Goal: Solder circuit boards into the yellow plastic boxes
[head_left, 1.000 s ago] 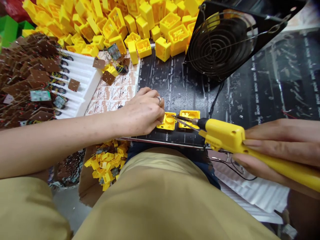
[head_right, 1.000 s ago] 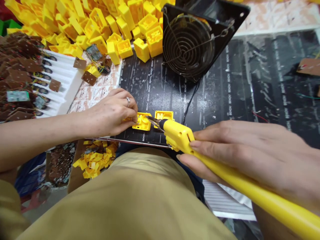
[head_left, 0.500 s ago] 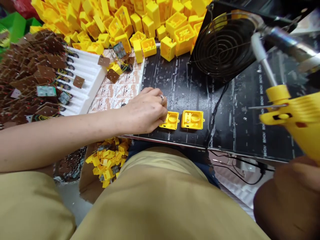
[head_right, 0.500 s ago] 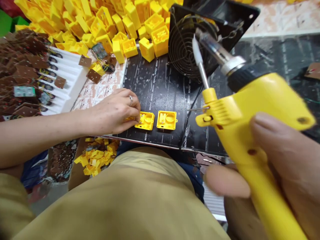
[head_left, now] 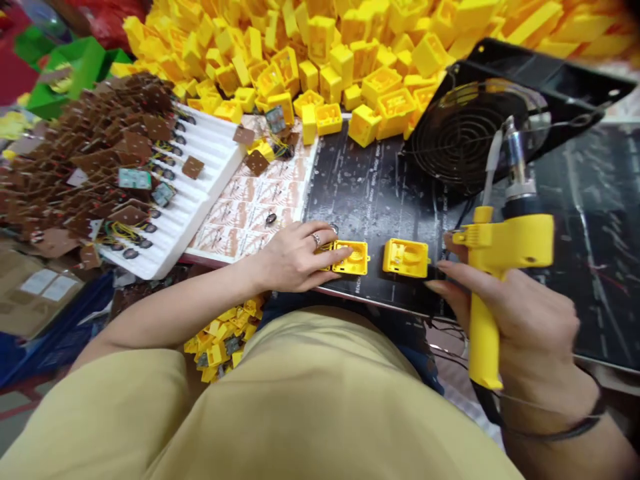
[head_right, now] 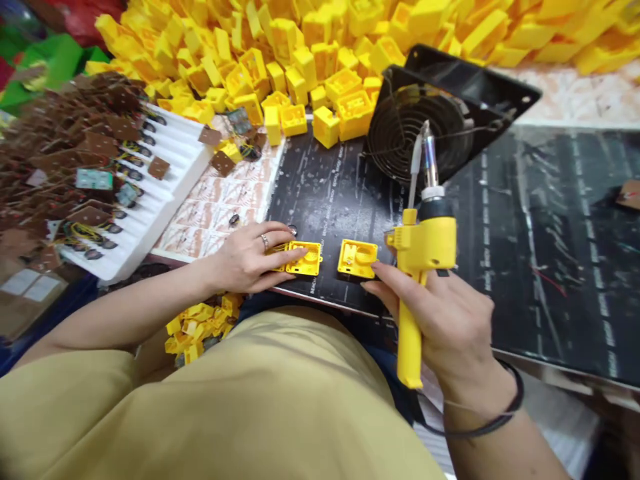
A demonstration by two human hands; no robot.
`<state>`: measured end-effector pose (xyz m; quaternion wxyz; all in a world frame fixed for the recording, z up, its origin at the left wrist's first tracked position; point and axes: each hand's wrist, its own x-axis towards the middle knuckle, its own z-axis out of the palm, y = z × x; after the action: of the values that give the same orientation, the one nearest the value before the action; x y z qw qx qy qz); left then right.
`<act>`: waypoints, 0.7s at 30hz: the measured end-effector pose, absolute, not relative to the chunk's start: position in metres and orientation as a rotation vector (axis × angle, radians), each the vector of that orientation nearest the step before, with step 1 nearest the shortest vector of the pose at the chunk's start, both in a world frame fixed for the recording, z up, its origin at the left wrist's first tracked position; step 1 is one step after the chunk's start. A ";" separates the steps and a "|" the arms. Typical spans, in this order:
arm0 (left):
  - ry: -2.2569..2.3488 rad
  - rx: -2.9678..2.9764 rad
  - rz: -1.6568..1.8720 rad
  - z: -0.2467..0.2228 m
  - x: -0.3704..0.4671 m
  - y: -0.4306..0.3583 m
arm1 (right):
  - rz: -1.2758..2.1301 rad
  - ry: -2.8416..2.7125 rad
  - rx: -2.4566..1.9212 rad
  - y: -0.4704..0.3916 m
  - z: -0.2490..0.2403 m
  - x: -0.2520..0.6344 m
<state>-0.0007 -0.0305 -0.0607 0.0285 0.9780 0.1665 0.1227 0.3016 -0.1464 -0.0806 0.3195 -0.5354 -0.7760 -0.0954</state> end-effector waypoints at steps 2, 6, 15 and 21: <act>0.545 2.935 0.358 -0.040 -0.028 -0.035 | -0.353 -2.115 -1.303 -0.133 -0.082 0.294; 0.694 2.580 -0.158 0.032 -0.096 -0.045 | -0.374 -2.195 -1.173 -0.118 -0.085 0.283; 1.600 2.828 0.424 -0.014 -0.073 0.096 | -0.401 -2.187 -1.108 -0.110 -0.078 0.258; 1.746 2.663 0.439 -0.038 -0.024 0.144 | -0.364 -2.134 -1.139 -0.110 -0.084 0.257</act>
<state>-0.0244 0.1439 -0.0378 -0.0361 0.8279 0.5428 0.1365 0.2575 -0.1104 -0.0836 0.3407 -0.4378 -0.8202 -0.1399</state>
